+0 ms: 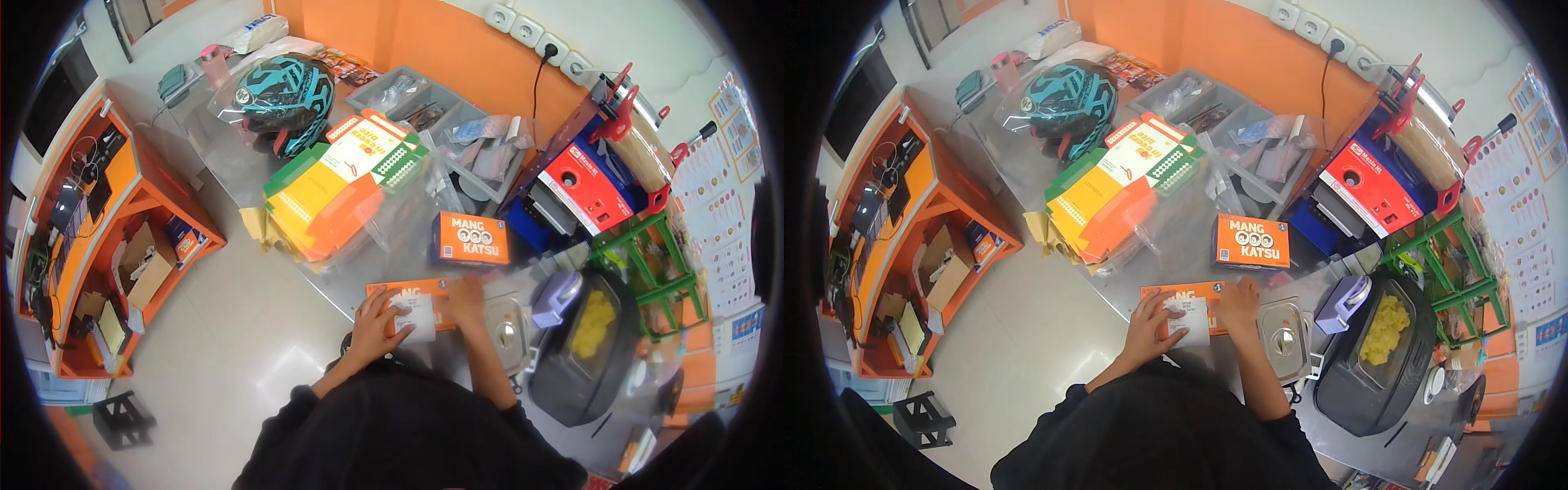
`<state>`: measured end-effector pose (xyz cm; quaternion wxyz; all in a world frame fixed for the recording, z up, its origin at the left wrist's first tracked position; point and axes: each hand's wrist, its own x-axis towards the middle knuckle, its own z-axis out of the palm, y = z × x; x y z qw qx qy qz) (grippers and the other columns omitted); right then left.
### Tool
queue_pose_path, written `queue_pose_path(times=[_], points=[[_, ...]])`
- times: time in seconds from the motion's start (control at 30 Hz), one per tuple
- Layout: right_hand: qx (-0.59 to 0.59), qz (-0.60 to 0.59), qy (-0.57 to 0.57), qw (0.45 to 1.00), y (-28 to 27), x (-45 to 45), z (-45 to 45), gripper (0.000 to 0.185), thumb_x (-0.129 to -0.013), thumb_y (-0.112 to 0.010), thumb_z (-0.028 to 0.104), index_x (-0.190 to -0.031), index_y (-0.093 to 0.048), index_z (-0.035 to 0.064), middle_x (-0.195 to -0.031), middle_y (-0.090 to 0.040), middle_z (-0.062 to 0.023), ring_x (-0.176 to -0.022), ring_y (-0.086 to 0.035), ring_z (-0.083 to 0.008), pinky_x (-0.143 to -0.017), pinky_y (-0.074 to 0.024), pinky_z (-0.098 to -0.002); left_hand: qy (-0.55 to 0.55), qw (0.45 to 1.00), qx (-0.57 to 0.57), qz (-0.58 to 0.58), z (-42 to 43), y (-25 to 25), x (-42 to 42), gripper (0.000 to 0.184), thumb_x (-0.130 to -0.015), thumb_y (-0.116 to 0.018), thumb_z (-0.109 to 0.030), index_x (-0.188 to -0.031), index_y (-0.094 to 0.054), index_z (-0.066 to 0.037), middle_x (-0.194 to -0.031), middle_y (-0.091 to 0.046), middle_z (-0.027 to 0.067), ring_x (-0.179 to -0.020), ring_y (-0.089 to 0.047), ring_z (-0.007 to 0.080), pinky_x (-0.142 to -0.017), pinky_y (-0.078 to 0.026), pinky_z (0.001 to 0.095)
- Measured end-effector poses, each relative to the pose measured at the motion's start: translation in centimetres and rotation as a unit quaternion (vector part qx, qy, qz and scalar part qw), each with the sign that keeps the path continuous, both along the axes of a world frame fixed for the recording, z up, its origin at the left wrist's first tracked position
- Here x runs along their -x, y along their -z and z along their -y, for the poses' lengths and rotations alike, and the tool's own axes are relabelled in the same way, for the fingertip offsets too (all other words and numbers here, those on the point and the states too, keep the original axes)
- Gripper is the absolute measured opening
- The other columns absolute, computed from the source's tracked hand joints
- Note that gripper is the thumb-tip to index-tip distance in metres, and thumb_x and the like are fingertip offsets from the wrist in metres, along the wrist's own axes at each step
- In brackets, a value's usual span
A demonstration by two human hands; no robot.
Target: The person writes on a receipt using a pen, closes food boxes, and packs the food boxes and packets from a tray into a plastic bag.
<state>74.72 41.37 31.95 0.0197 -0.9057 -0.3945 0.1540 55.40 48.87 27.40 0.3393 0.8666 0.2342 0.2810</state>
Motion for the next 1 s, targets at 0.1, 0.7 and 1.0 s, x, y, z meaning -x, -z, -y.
queue_pose_path(times=[0.1, 0.7, 1.0], points=[[-0.109, 0.162, -0.13, 0.972, 0.9, -1.0, 0.8, 0.038, -0.067, -0.075, 0.016, -0.103, -0.066, 0.0077, -0.111, -0.047, -0.0151, -0.104, -0.047, -0.0331, -0.088, -0.0431, -0.0415, 0.003, 1.0, -0.004, 0.004, -0.1, -0.1, 0.0, 0.029, -0.075, -0.074, -0.037, -0.096, -0.067, -0.017, -0.134, -0.049, 0.0031, -0.131, -0.037, 0.0303, -0.1, -0.033, 0.048], [-0.032, -0.004, -0.436, 0.899, -1.8, 2.0, -0.6, 0.136, -0.042, -0.089, 0.027, -0.149, -0.008, 0.0098, -0.128, -0.039, -0.0239, -0.12, -0.038, -0.0419, -0.106, -0.0268, -0.0542, -0.025, 0.951, 0.201, 0.232, 0.1, 0.4, 3.1, 0.042, -0.08, -0.068, -0.014, -0.119, -0.054, -0.006, -0.133, -0.045, 0.0151, -0.127, -0.04, 0.0304, -0.106, -0.03, 0.0418], [-0.131, -0.115, -0.402, 0.899, -10.5, -4.4, -0.8, 0.122, -0.047, -0.086, 0.022, -0.146, -0.016, 0.0087, -0.13, -0.036, -0.0238, -0.123, -0.033, -0.0436, -0.109, -0.0197, -0.0552, -0.236, 0.916, 0.198, 0.255, -0.2, -0.7, 8.5, 0.042, -0.085, -0.061, -0.009, -0.123, -0.045, -0.005, -0.124, -0.049, 0.0102, -0.118, -0.047, 0.0222, -0.098, -0.038, 0.0381]])
